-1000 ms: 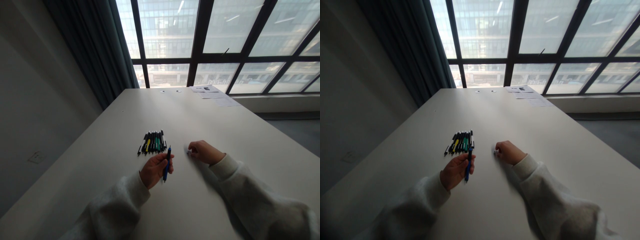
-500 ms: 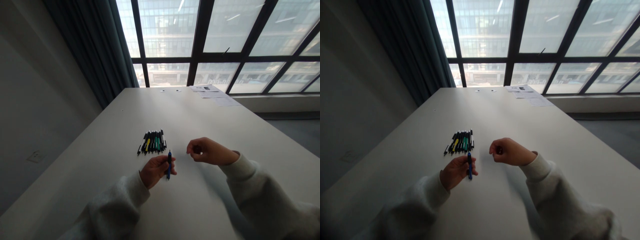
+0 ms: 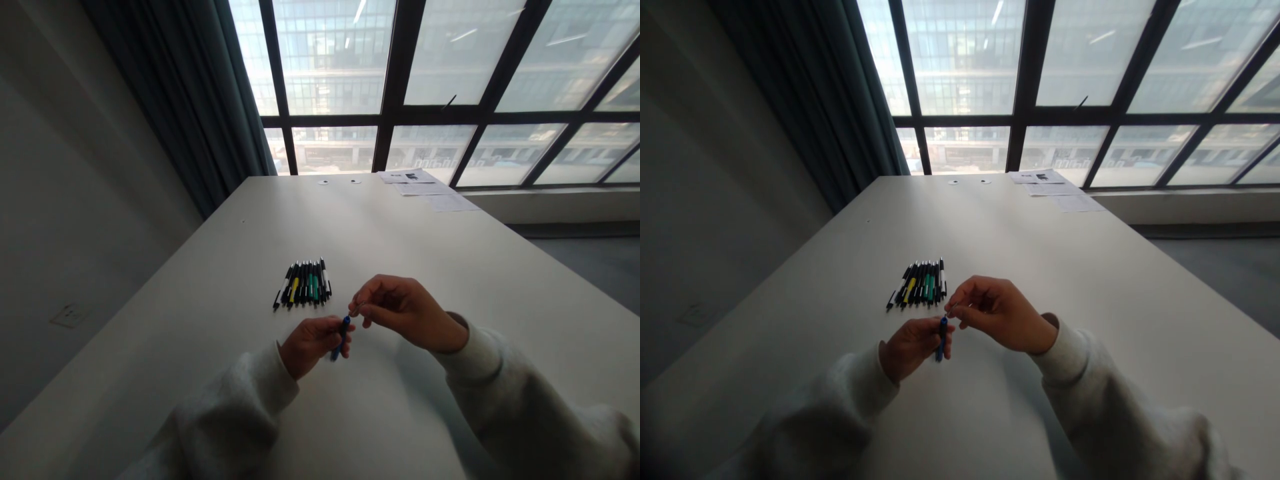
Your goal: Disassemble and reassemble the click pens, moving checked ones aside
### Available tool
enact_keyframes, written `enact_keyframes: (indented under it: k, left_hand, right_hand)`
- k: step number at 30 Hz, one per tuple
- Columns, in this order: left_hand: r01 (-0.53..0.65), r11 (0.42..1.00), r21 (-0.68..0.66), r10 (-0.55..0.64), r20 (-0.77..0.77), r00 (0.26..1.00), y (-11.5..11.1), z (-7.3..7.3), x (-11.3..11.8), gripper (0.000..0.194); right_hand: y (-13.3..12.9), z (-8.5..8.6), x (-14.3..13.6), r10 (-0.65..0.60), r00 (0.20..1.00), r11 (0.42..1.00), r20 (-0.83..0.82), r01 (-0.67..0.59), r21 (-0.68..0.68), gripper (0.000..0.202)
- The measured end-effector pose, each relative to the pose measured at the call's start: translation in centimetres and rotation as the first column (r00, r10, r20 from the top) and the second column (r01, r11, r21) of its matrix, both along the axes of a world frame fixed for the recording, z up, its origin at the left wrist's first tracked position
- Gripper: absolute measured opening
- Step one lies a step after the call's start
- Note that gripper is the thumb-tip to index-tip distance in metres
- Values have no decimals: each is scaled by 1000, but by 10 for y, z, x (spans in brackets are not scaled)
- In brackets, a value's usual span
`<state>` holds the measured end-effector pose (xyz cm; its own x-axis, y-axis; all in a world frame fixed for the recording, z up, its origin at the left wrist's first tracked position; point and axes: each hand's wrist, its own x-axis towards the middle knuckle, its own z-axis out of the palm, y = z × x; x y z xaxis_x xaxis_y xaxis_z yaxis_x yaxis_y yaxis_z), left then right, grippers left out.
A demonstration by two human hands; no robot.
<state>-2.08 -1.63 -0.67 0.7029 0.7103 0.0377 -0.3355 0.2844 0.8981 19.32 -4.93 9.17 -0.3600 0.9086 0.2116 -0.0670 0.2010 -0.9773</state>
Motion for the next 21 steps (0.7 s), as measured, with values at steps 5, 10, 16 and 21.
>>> enact_keyframes:
  k: [5,10,16,21]
  left_hand:
    - [2,1000,16,-2,10,1000,-1,2,0,28]
    - [9,999,33,-9,5,1000,-1,2,0,28]
    - [11,1000,24,-12,12,1000,-1,3,0,28]
    - [10,1000,23,-10,-4,1000,-1,3,0,30]
  right_hand:
    - [0,0,-1,-4,1000,1000,-10,4,6,18]
    - [2,0,-3,7,999,1000,-33,-7,2,17]
    - [1,-1,-2,16,1000,1000,-23,-16,3,17]
    - [0,-1,-1,25,998,1000,53,-26,16,20]
